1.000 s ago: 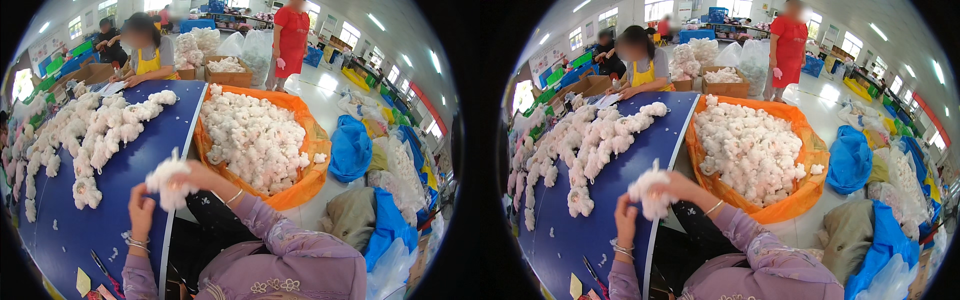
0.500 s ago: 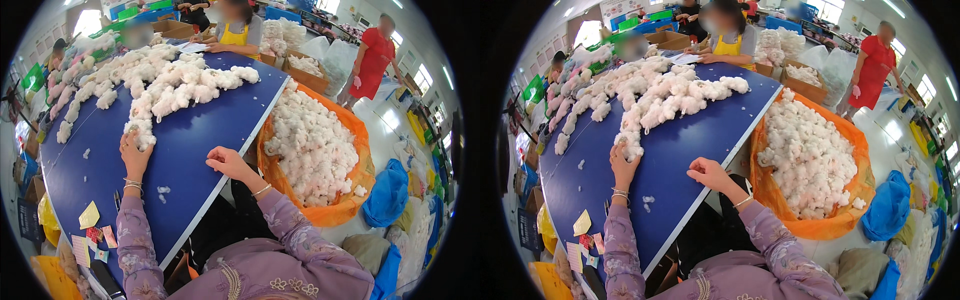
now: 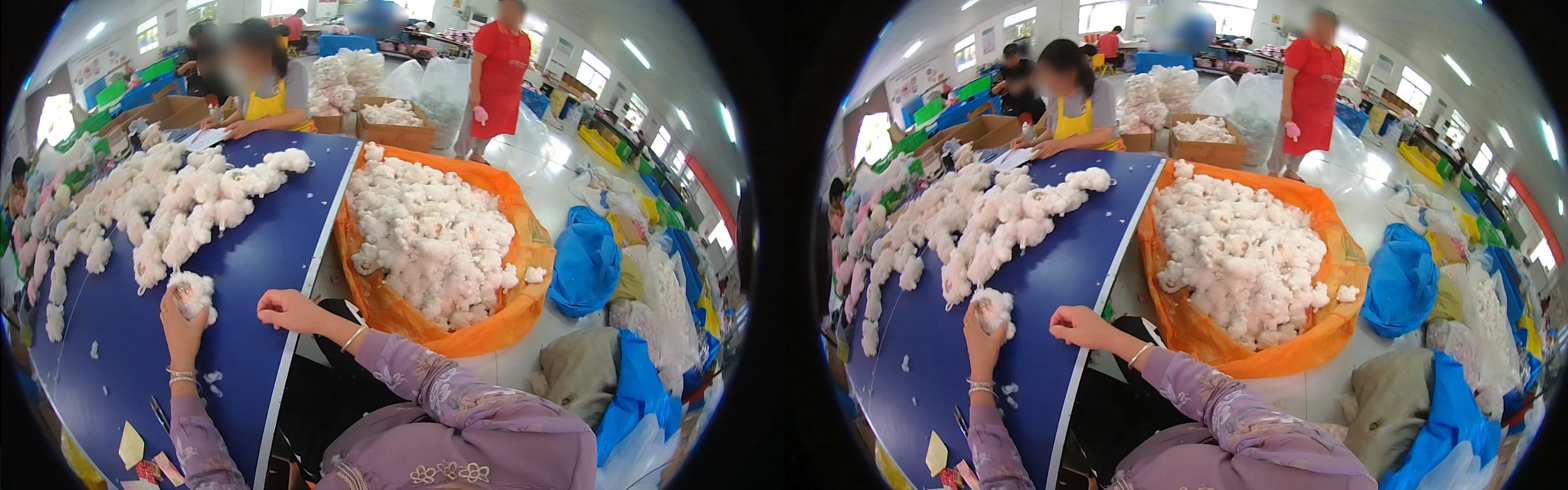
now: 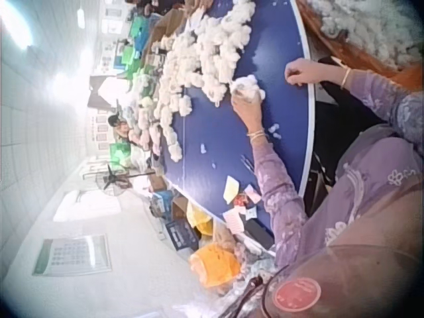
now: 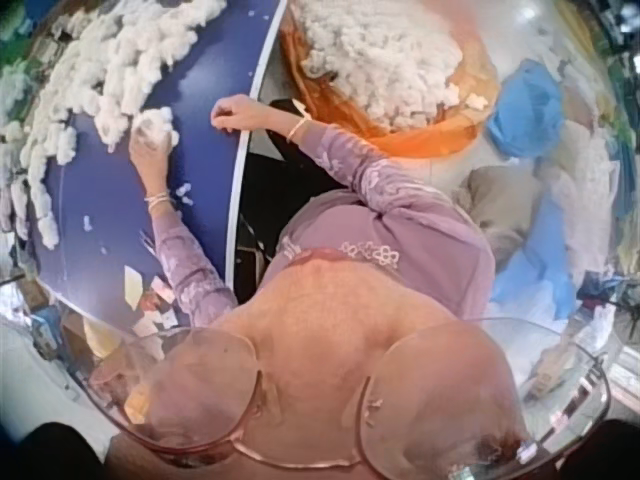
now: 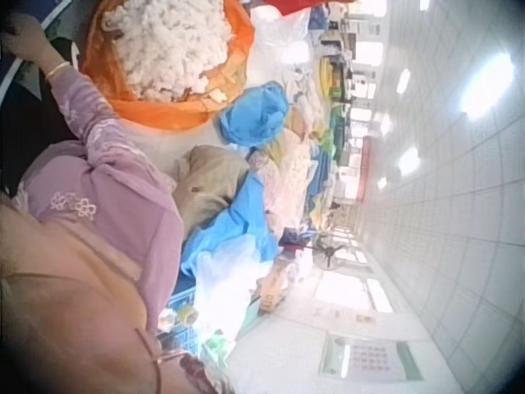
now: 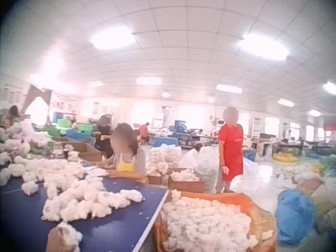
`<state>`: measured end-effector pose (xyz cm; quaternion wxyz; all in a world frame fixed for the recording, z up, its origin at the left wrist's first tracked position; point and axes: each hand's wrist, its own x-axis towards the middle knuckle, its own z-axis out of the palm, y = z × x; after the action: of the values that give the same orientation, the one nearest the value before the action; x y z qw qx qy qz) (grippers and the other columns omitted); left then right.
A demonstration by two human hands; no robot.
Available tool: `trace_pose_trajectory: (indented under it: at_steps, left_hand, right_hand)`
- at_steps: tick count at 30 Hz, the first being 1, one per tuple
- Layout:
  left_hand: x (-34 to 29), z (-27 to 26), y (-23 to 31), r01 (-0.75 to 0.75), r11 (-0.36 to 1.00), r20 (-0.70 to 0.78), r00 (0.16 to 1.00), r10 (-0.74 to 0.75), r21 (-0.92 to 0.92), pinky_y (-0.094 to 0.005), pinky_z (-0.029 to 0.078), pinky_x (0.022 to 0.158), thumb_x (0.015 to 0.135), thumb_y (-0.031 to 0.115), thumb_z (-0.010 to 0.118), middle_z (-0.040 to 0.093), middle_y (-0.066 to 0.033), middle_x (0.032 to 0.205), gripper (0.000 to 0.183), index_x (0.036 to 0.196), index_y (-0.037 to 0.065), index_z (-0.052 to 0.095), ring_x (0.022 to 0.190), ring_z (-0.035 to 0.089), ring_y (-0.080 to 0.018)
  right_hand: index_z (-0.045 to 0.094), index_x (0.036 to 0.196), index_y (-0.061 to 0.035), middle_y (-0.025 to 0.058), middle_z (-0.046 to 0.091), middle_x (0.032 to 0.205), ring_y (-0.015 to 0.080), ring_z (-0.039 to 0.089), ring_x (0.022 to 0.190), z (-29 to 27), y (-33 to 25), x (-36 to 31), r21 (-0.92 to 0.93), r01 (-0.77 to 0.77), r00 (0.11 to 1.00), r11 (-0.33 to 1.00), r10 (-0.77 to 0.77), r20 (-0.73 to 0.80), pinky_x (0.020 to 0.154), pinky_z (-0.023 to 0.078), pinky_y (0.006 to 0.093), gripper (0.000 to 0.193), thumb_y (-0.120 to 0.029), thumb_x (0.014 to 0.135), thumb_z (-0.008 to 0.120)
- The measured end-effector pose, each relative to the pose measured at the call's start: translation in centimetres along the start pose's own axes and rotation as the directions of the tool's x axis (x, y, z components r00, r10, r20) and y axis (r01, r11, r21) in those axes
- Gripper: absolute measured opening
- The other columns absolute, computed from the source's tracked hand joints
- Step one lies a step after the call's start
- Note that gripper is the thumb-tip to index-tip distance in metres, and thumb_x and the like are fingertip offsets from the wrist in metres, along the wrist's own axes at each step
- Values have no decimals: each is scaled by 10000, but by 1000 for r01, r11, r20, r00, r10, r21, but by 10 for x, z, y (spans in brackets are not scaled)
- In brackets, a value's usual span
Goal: The person repeatedly picks up small white plush toys and stuffs them with white fiberfill by hand. They then place the stuffed toys on a blue table. The process is repeated continuously throughout the clip.
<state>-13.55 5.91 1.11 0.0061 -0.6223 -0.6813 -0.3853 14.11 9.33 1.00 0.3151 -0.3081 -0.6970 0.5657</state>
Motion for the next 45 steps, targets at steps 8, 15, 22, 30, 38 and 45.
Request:
trace_pose_trajectory:
  at_steps: [8, 15, 22, 30, 38, 45]
  left_hand:
    - [-42, 29, 72, -93, 912, 147, 975, 164, -399, -378, 417, 994, 701, 87, 757, 457, -173, 1290, 699, 1306, 3, 418, 1179, 493, -324]
    - [-60, 33, 105, -141, 881, 84, 976, 199, -452, -361, 458, 934, 695, 24, 735, 399, -157, 1346, 697, 1314, 58, 417, 1195, 480, -320]
    - [-60, 36, 108, 122, 715, 156, 988, -18, -689, -331, 487, 895, 776, 37, 716, 471, -133, 1308, 638, 1339, 44, 415, 1140, 540, -225]
    - [-57, 36, 108, 320, 734, 446, 895, -27, -599, -316, 518, 834, 794, 88, 745, 649, -132, 1096, 476, 1196, -57, 535, 969, 642, -189]
    - [-58, 33, 109, 265, 759, 469, 881, 60, -594, -321, 525, 784, 776, 120, 761, 664, -157, 1053, 453, 1135, -74, 563, 937, 659, -203]
    - [-66, 32, 105, 229, 776, 390, 921, 23, -587, -319, 516, 810, 779, 117, 760, 651, -155, 1063, 461, 1147, -64, 549, 960, 645, -200]
  right_hand:
    - [415, 1303, -3, 109, 588, 1121, 113, 593, 707, 1, 5, 3, 17, -48, 972, 999, 51, -231, 584, 488, 255, 616, -320, 870, 719]
    - [500, 1295, -8, 94, 618, 1148, 152, 595, 1004, -12, -1, 9, 102, -25, 998, 994, 31, -58, 879, 481, 291, 682, -386, 798, 774]
    - [516, 1284, -7, 71, 609, 1170, 148, 572, 1056, -17, -2, 5, 297, -35, 999, 954, 33, 11, 930, 458, 300, 657, -343, 789, 787]
    - [505, 1281, -15, 52, 595, 1149, 132, 562, 1037, -9, 10, 0, 454, 76, 996, 888, -47, -74, 929, 459, 294, 624, -270, 790, 795]
    - [548, 1229, -8, 40, 620, 1077, 112, 583, 963, -4, 17, 4, 478, 117, 993, 870, -91, -78, 867, 488, 283, 564, -258, 783, 786]
    - [620, 1157, -3, 41, 659, 1040, 122, 606, 925, -16, 17, 10, 282, -7, 998, 959, -13, 69, 834, 501, 287, 481, -305, 807, 753]
